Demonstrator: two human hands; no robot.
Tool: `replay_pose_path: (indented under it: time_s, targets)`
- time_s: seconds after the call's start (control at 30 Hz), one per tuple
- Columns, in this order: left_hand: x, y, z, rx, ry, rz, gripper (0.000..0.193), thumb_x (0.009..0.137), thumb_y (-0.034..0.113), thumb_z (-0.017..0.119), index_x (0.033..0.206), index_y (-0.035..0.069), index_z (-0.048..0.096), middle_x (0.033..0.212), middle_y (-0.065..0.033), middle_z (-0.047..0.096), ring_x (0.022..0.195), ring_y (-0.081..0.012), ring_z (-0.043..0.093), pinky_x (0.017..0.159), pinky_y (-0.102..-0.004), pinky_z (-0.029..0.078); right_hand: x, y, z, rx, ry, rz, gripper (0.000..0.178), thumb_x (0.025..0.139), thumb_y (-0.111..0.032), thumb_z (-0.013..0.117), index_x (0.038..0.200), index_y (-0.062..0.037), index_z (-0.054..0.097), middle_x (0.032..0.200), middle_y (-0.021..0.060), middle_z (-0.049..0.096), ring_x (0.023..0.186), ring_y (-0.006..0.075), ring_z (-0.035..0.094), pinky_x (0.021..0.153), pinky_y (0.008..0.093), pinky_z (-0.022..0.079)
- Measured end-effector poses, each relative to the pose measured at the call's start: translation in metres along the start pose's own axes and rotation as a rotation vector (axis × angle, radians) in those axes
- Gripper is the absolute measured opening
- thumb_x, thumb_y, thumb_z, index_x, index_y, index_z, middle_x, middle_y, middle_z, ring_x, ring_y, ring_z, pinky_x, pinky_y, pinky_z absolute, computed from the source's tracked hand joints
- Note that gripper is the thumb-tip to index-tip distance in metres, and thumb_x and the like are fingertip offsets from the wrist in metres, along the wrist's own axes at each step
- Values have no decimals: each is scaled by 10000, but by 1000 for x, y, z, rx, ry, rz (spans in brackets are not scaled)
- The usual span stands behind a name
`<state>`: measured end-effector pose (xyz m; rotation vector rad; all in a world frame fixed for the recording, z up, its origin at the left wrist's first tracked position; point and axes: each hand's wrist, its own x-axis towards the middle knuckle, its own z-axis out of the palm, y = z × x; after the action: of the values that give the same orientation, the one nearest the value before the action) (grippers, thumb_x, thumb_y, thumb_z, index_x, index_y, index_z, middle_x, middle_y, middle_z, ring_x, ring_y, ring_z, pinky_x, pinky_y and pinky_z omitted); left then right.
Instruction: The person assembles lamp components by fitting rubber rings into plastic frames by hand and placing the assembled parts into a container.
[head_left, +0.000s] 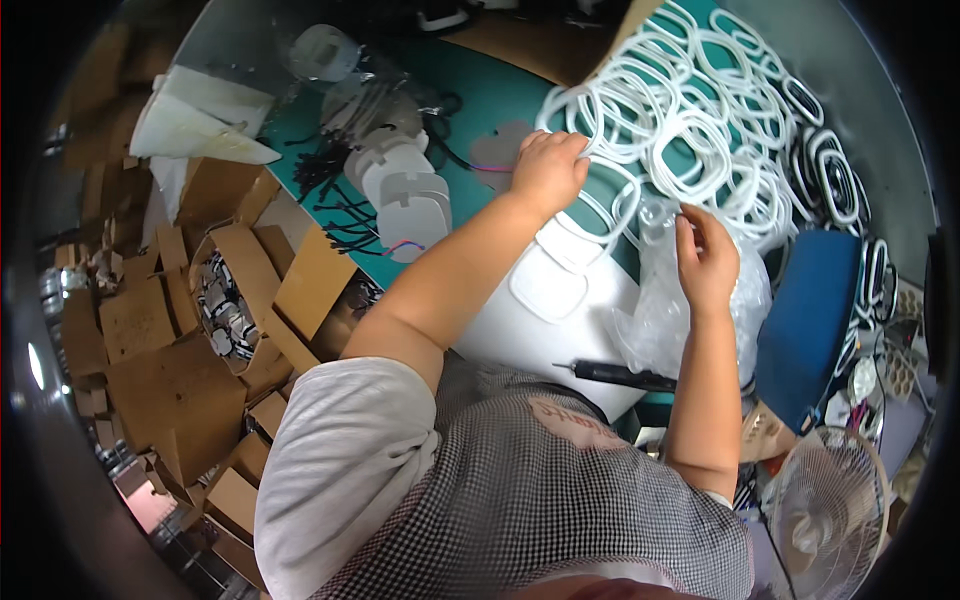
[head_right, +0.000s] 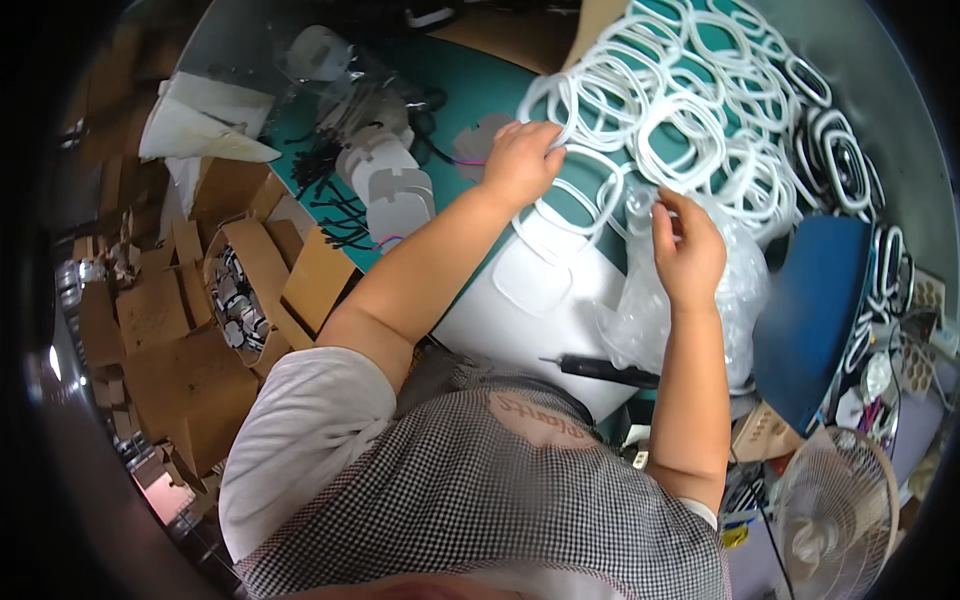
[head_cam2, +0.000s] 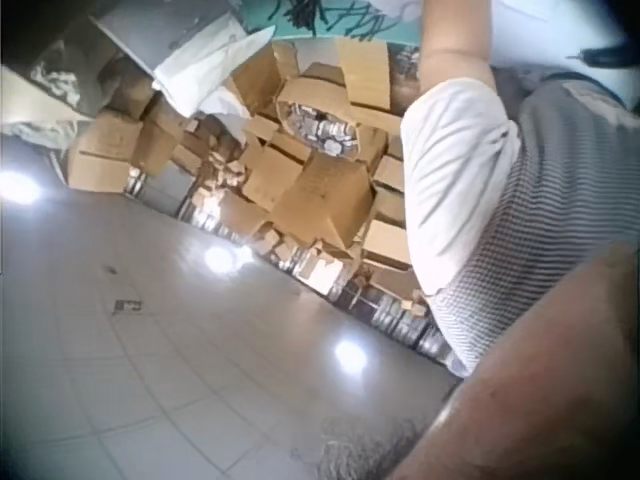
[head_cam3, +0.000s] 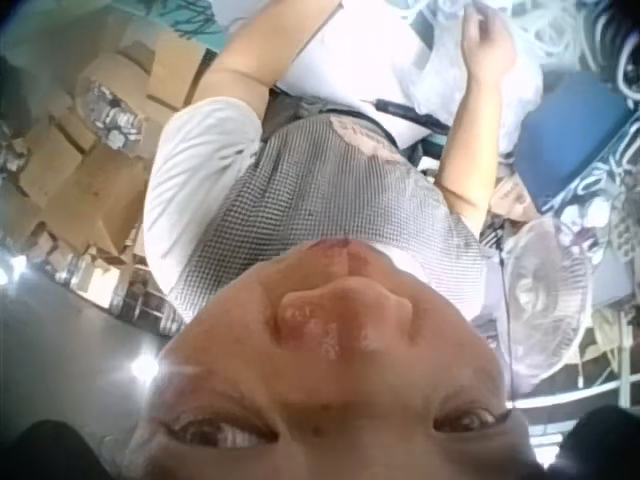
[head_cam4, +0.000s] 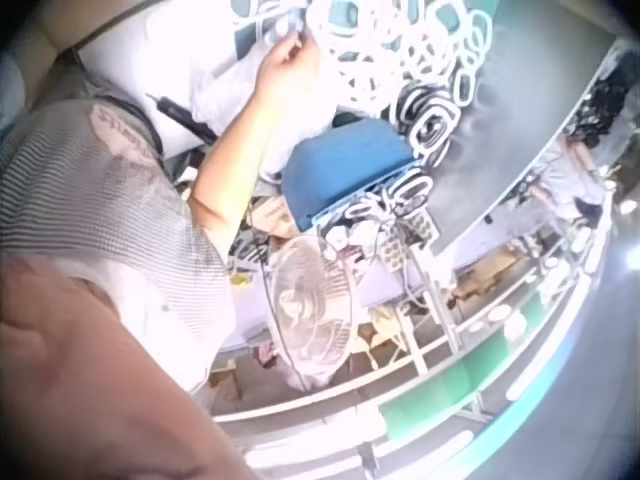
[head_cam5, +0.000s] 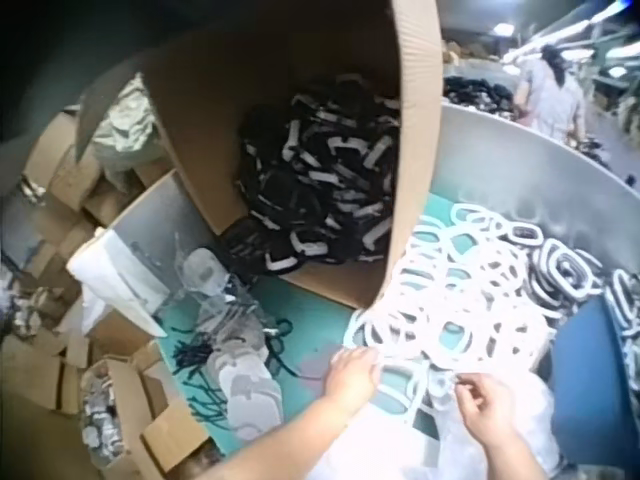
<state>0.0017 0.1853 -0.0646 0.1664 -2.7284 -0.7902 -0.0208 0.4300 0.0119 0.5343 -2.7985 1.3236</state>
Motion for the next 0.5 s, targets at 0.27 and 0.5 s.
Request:
replay_pose_path:
  time_s: [0.27,0.5]
  targets:
    - [62,-98,-96,-230,313,-539,261,833,148,497,1053,73,615,1085,-194,595,1045,-383,561,908,-426,453,1,-12,0,-49,-38,-12,176,840,-105,663,1004,-45,682,860,115,687,674,202,674,609,288,524]
    - [157,-182,-162,311,452,-364,438,784,265,689,1188,119,605,1245,-191,541,1153,-352,526,941,-420,461,6,-9,-1,-31,-33,-33,169,825,-80,668,988,-38,680,834,119,682,658,210,670,587,298,525]
